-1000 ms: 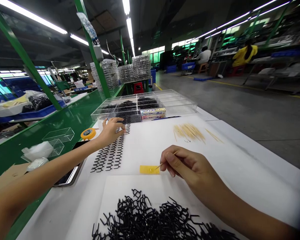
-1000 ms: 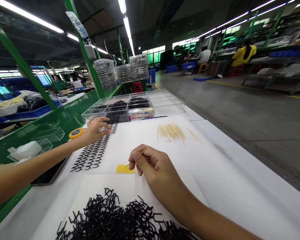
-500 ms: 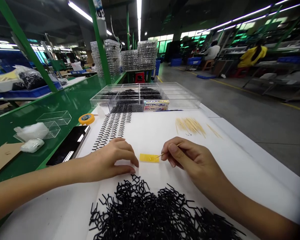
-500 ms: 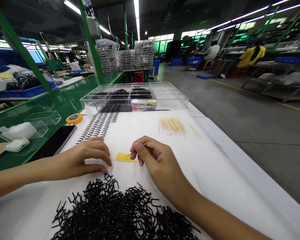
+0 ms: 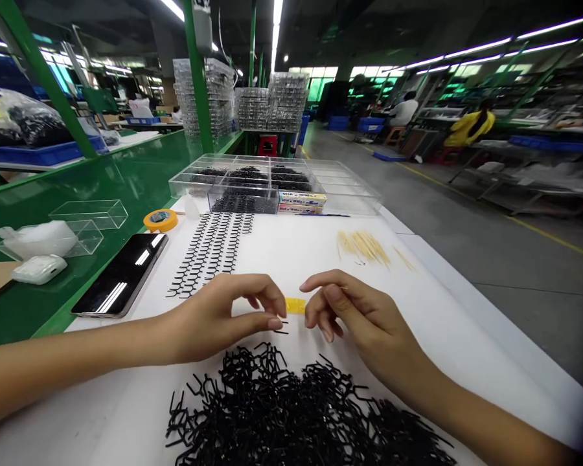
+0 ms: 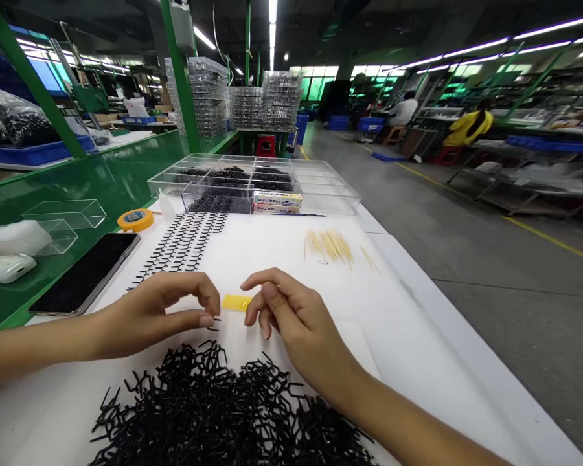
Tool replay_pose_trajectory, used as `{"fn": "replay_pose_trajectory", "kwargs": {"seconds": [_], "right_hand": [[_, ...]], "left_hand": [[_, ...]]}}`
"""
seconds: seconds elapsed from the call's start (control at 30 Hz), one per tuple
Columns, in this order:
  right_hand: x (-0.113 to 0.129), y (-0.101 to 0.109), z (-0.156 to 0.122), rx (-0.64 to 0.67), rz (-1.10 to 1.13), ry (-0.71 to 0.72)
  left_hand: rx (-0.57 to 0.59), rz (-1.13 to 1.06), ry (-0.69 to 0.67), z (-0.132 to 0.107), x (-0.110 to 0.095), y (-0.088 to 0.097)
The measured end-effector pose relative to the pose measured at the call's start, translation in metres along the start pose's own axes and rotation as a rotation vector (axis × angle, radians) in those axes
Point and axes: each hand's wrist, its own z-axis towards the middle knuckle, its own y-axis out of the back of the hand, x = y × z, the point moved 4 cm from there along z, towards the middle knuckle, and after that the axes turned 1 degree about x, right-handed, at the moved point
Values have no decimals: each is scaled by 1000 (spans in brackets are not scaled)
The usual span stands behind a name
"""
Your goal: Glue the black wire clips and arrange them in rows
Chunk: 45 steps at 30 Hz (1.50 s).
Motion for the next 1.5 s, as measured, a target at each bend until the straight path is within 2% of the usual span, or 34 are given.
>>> {"fn": "replay_pose_trajectory", "kwargs": {"seconds": [0.23,0.37,0.47,0.6,0.8,0.93,1.17,1.5], "right_hand": [[4,-6,-1,82,-51,-26],[10,-10,-5,118,-82,-73],[13,-14,-8,156,-84,-99],[17,-19,-14,176,-73,-106],[18,-23,-18,169,63,-196],[15,-28,-19,187,273,-291],[12,-35,-21,226,510,-426],[11,-39,-22,241,562,-464]], "left_hand": [[-73,-377,-24,-2,0,-12],[-145,-639,87,-6,7,-15],[-146,-824,172,-9,10,-20],[-146,-951,256,-11,10,-25],[-113,-993,385,-17,6,-31],[-138,-981,419,-21,3,-31],[-179,-982,403,-24,-1,-32],[-203,-878,337,-27,-4,-31]]}}
